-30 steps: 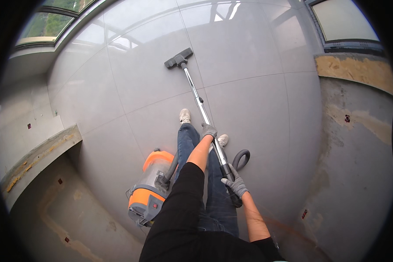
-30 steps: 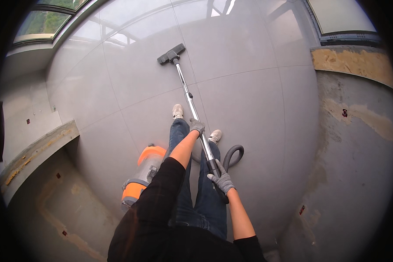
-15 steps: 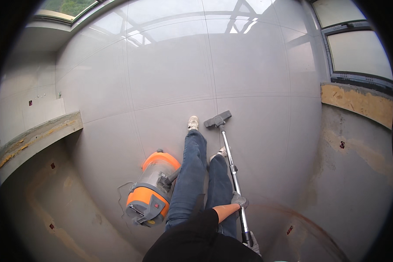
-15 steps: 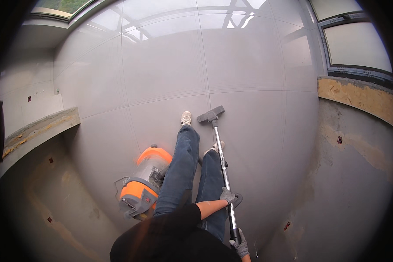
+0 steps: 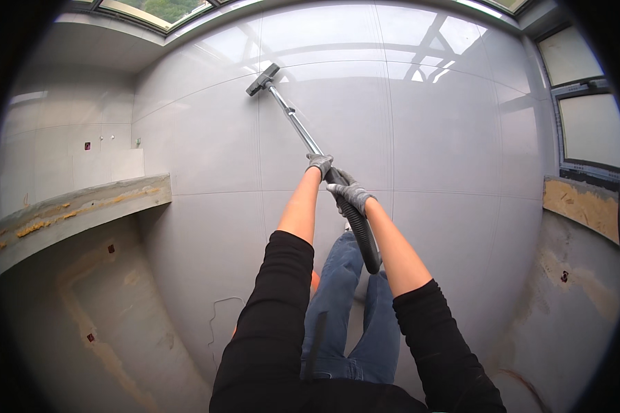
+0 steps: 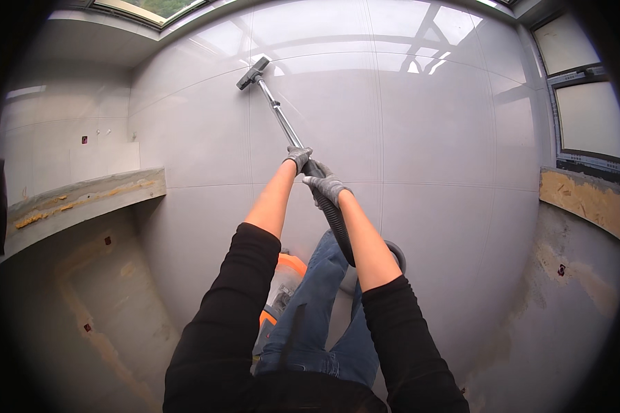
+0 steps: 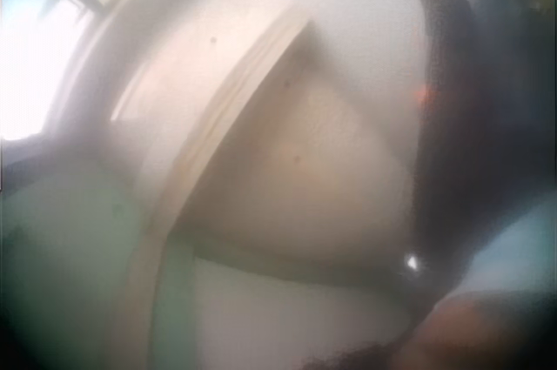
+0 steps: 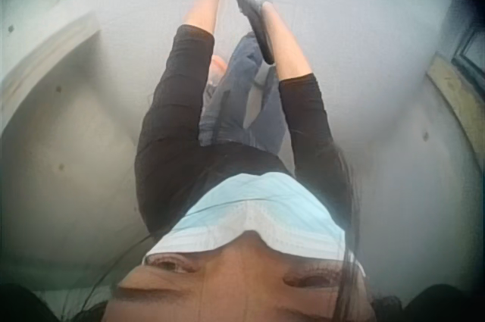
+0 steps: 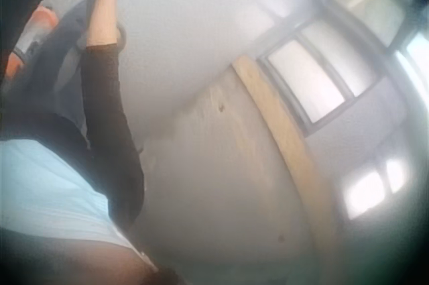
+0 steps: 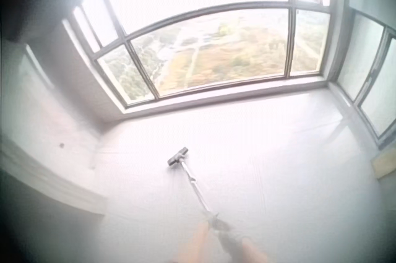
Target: The person vacuums a tiled floor in a high-rise room using a canister vacuum with a long wand and floor head. They move the vacuum head back and forth across the floor, then switch to a narrow crevice tool to clean along window frames and wall edges.
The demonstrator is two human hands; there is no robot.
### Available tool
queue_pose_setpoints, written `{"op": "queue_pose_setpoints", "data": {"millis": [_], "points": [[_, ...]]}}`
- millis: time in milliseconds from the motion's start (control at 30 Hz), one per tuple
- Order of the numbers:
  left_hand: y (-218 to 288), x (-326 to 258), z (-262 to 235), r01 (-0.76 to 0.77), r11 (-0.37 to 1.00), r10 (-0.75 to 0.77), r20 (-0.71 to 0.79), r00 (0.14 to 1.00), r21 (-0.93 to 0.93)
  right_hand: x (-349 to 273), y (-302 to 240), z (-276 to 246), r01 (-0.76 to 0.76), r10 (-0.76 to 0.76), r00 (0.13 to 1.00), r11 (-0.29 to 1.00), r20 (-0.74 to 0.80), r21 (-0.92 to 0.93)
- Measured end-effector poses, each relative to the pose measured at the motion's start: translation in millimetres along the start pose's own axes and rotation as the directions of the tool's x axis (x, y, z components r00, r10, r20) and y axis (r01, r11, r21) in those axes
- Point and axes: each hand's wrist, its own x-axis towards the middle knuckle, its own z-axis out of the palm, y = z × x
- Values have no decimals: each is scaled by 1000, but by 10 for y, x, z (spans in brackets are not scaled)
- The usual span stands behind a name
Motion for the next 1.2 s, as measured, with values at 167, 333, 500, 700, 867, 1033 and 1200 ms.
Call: {"op": "queue_pose_setpoints", "data": {"millis": [167, 333, 500, 700, 867, 1033, 1200], "points": [[30, 40, -708, 11, 986, -27, 98, 995, 164, 525, -134, 587, -113, 113, 994, 993, 6, -29], [-619, -103, -91, 80, 993, -88, 104, 991, 83, 8, 630, 307, -56, 37, 991, 987, -127, -152], [-1155, -537, 885, 11, 994, -31, 192, 981, 104, -941, 1214, -451, -240, 198, 939, 963, -280, -125], [-1827, -1102, 1884, 0, 947, -85, 252, 964, 320, -2239, 1926, -1029, -193, 105, 924, 959, -369, -209], [-2479, -1866, 2769, 174, 984, -154, 345, 926, -29, -3339, 2806, -1485, -174, 90, 914, 968, -396, -183], [-3132, -3012, 3991, 218, 957, -162, 274, 948, -191, -4654, 3711, -2158, -124, 33, 864, 981, -502, -149], [-4692, -4525, 5056, 69, 978, -148, 422, 894, 198, -6265, 4637, -2054, -232, 400, 755, 904, -519, 360]]}}
